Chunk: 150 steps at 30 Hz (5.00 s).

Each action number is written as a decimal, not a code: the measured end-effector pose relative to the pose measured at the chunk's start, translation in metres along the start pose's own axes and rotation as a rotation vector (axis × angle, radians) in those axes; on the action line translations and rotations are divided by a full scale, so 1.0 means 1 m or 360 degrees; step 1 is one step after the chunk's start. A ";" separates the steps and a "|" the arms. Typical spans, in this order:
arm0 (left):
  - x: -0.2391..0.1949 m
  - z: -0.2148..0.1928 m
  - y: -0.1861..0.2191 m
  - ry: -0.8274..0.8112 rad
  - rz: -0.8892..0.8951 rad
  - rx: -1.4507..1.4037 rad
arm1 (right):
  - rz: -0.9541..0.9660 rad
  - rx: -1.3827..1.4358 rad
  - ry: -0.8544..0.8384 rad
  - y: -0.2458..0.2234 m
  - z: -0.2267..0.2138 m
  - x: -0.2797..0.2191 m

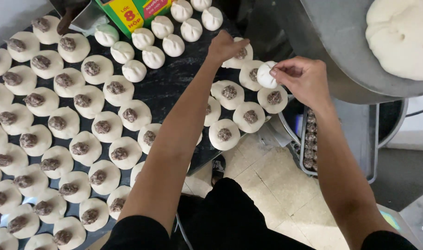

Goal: The person repeatedly picks up a round dough wrapper with a meatball on top, adds a small white ball from a nearby container, and folds the dough to enclose the fillings. The finished buns are placed on a large tray alongside many others.

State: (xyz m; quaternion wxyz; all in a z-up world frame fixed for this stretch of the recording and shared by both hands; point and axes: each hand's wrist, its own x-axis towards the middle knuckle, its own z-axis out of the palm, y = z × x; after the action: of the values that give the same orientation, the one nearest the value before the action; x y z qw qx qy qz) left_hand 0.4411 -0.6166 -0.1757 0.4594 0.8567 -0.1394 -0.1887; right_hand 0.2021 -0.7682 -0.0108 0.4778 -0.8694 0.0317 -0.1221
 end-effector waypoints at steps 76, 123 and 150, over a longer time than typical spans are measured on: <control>-0.402 -0.241 -0.056 0.1027 -0.0063 -0.1174 | 0.0646 0.1176 -0.1417 -0.171 0.295 -0.007; -0.913 -0.394 -0.387 0.2210 0.0478 -0.2674 | -0.1930 -0.0708 -0.1670 -0.515 0.827 -0.317; -0.904 -0.395 -0.387 0.2135 0.0621 -0.2739 | -0.1818 0.0143 -0.1661 -0.511 0.793 -0.347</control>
State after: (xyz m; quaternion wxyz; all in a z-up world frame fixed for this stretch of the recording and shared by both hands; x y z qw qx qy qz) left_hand -0.1596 0.2542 -0.1243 0.9055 0.1431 0.1827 0.3553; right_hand 0.0269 0.2208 -0.0525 0.3286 -0.6756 -0.6557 0.0745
